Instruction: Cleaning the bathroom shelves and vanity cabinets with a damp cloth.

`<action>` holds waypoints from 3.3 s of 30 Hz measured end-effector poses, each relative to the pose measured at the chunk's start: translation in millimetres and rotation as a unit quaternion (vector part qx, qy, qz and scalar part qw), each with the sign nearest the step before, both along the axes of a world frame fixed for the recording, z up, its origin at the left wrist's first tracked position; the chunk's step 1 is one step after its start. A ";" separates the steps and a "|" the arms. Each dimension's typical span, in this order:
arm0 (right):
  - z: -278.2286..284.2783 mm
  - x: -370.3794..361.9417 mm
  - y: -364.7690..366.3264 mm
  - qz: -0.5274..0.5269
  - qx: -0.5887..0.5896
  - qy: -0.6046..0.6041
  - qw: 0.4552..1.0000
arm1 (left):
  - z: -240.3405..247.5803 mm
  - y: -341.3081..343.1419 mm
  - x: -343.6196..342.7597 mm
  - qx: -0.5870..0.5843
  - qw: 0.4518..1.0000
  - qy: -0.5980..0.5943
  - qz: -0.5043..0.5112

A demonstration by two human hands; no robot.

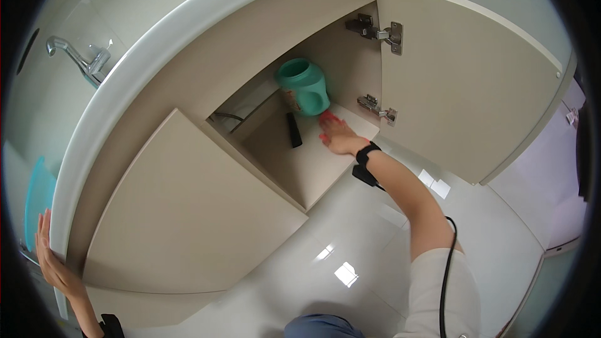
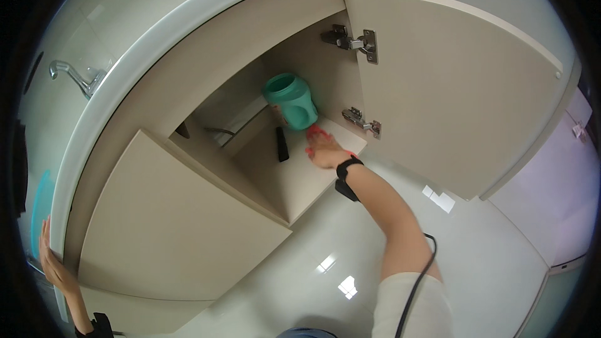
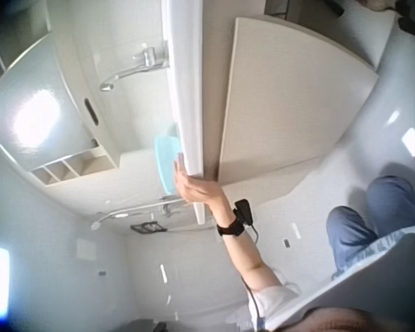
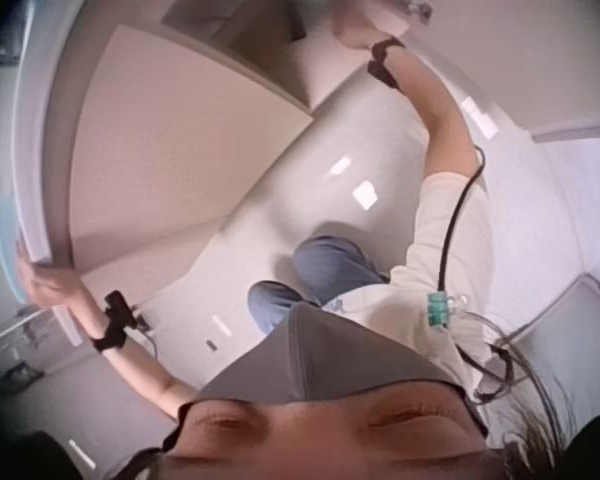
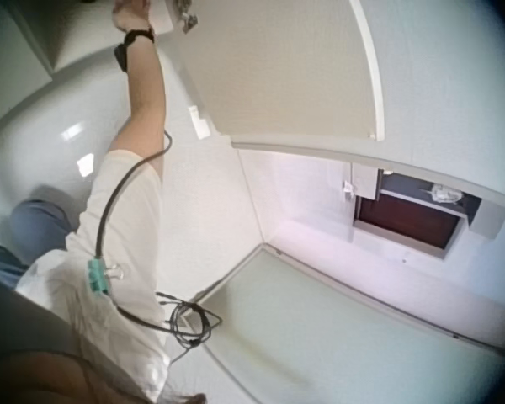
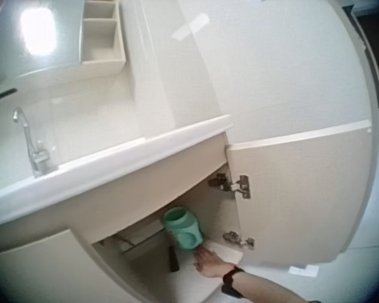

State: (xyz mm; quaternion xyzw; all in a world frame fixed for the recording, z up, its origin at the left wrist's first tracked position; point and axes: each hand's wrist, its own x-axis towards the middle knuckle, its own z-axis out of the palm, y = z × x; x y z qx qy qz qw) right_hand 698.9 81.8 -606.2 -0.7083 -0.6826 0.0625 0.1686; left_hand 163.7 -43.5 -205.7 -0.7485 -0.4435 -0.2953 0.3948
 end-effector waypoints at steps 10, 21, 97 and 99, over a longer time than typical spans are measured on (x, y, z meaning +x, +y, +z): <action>23.7 -122.9 -25.0 0.281 -0.136 0.067 0.948 | -1.0 -4.7 2.4 -0.010 1.000 -0.005 0.011; 42.0 -88.6 27.5 0.014 0.006 0.004 1.000 | 0.9 -7.9 1.7 -0.001 0.999 0.017 0.027; 79.5 -132.9 27.1 0.205 -0.151 0.855 0.453 | -3.7 -9.9 14.5 -0.033 0.992 -0.121 0.019; 157.0 -142.8 17.1 0.262 -0.089 0.850 0.448 | -3.8 -10.2 8.1 -0.034 0.993 -0.109 0.018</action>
